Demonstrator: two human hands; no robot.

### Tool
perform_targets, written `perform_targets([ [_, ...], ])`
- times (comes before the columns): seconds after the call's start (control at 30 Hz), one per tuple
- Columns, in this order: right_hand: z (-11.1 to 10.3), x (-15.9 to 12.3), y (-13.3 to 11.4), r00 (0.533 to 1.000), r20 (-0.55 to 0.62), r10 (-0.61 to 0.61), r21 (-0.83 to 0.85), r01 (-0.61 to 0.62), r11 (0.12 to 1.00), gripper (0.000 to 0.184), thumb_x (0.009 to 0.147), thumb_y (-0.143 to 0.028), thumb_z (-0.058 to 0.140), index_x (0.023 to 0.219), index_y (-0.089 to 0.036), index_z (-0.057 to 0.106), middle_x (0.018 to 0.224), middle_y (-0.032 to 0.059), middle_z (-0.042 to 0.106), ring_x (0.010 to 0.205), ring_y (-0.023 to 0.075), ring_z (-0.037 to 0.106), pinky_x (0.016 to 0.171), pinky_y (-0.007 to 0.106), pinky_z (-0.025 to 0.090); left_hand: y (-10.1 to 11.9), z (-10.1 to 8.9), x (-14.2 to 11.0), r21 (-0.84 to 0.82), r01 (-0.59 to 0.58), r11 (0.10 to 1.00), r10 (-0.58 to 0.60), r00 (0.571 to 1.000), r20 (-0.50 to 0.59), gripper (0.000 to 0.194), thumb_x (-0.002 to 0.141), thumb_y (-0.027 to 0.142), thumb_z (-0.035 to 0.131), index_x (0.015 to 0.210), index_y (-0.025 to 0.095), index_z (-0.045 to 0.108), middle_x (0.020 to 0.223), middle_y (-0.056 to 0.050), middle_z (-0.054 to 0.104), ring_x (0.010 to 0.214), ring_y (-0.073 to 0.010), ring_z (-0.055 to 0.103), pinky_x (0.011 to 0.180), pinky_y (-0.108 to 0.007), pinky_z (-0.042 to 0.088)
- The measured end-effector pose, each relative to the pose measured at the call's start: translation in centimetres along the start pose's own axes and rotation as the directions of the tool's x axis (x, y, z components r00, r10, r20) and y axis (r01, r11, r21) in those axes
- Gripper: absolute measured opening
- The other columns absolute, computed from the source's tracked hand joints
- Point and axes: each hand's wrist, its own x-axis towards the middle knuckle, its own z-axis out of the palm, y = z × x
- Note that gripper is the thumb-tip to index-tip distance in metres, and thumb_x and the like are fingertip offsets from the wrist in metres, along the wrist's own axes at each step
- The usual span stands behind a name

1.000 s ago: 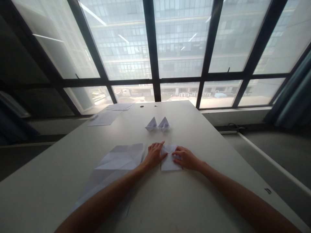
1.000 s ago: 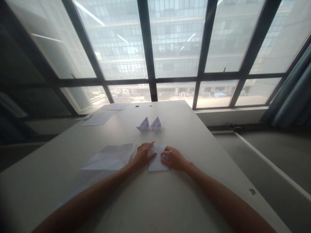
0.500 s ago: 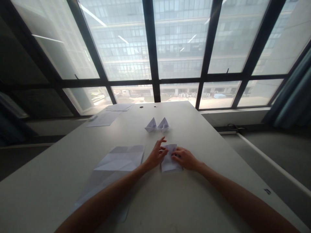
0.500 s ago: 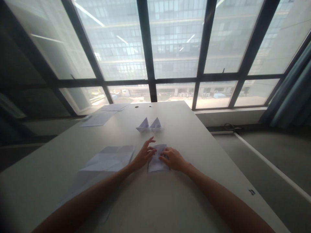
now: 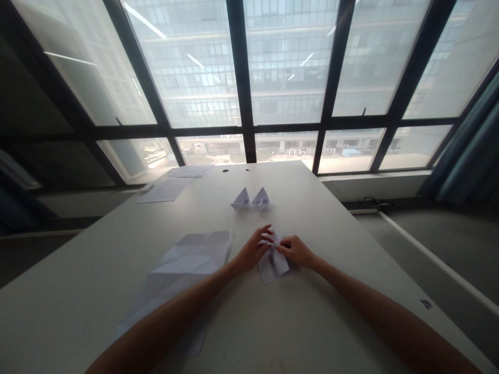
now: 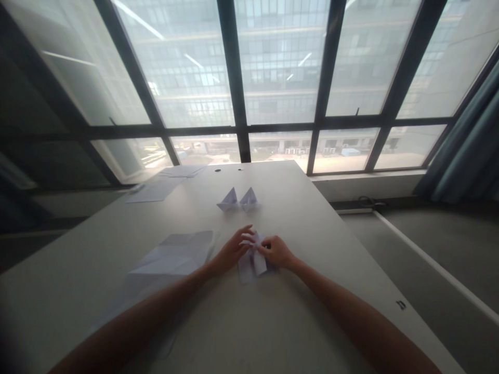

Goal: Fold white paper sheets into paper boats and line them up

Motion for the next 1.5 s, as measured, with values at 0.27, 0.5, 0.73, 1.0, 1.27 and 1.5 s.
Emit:
perform_targets([
  [0.27, -1.9, 0.2, -0.5, 0.94, -0.102, 0.326, 0.413, -0.258, 0.873, 0.025, 0.073, -0.035, 0.061, 0.081, -0.013, 0.069, 0.069, 0.0016, 0.064, 0.059, 0.0137, 0.053, 0.052, 0.023, 0.039, 0.7, 0.1, -0.3, 0.546, 0.046, 0.837, -0.034, 0.999, -0.032, 0.045, 0.091, 0.025, 0.056, 0.135, 0.025, 0.047, 0.112, -0.006, 0.059, 0.103, -0.0211, 0.057, 0.094, -0.039, 0.047],
  [0.5, -4.2, 0.1, 0.5, 0.894, -0.145, 0.423, 0.355, -0.353, 0.866, 0.058, 0.07, -0.023, 0.061, 0.128, -0.015, 0.054, 0.07, 0.0003, 0.065, 0.056, 0.0136, 0.056, 0.05, 0.022, 0.041, 1.4, -0.5, -0.4, 0.779, 0.038, 0.626, -0.08, 0.997, 0.015, 0.039, 0.094, 0.042, 0.053, 0.129, 0.028, 0.059, 0.118, -0.007, 0.061, 0.11, -0.0265, 0.052, 0.099, -0.043, 0.041],
  [0.73, -3.9, -0.8, 1.0, 0.966, -0.244, 0.091, -0.461, -0.198, 0.865, 0.034, 0.076, -0.017, 0.064, 0.109, -0.018, 0.067, 0.083, 0.0068, 0.065, 0.083, 0.0222, 0.06, 0.078, 0.034, 0.048, 1.1, -0.6, -0.6, 0.775, -0.01, 0.632, -0.065, 0.996, 0.066, 0.042, 0.088, 0.043, 0.06, 0.125, 0.023, 0.059, 0.129, -0.01, 0.057, 0.12, -0.0296, 0.05, 0.106, -0.047, 0.036],
  [1.0, -1.3, -1.2, -0.3, 0.972, 0.093, -0.214, -0.541, 0.23, 0.809, 0.038, 0.091, -0.022, 0.054, 0.128, -0.023, 0.059, 0.136, 0.01, 0.055, 0.127, 0.0254, 0.047, 0.107, 0.044, 0.035, -0.1, -0.8, -0.8, 0.755, -0.083, 0.65, -0.13, 0.967, 0.218, 0.051, 0.098, 0.048, 0.043, 0.146, 0.031, 0.041, 0.154, -0.005, 0.037, 0.143, -0.0293, 0.03, 0.117, -0.052, 0.02],
  [1.27, -0.8, -1.1, 1.5, 0.987, 0.07, -0.146, -0.552, 0.16, 0.818, 0.04, 0.093, -0.026, 0.051, 0.133, -0.021, 0.056, 0.142, 0.012, 0.052, 0.133, 0.0257, 0.045, 0.111, 0.045, 0.032, -0.2, -1.1, -0.7, 0.768, -0.093, 0.634, -0.161, 0.955, 0.249, 0.055, 0.099, 0.05, 0.039, 0.15, 0.03, 0.035, 0.156, -0.006, 0.032, 0.145, -0.029, 0.025, 0.117, -0.052, 0.02],
  [1.5, -1.5, -0.7, 2.8, 0.946, -0.316, -0.067, -0.596, -0.144, 0.79, 0.045, 0.091, -0.029, 0.053, 0.133, -0.013, 0.054, 0.133, 0.0185, 0.056, 0.127, 0.0298, 0.047, 0.11, 0.047, 0.032, 0.0, -1.3, -0.7, 0.767, -0.105, 0.632, -0.165, 0.95, 0.266, 0.054, 0.099, 0.051, 0.037, 0.15, 0.03, 0.035, 0.158, -0.006, 0.029, 0.146, -0.0283, 0.023, 0.117, -0.051, 0.018],
])
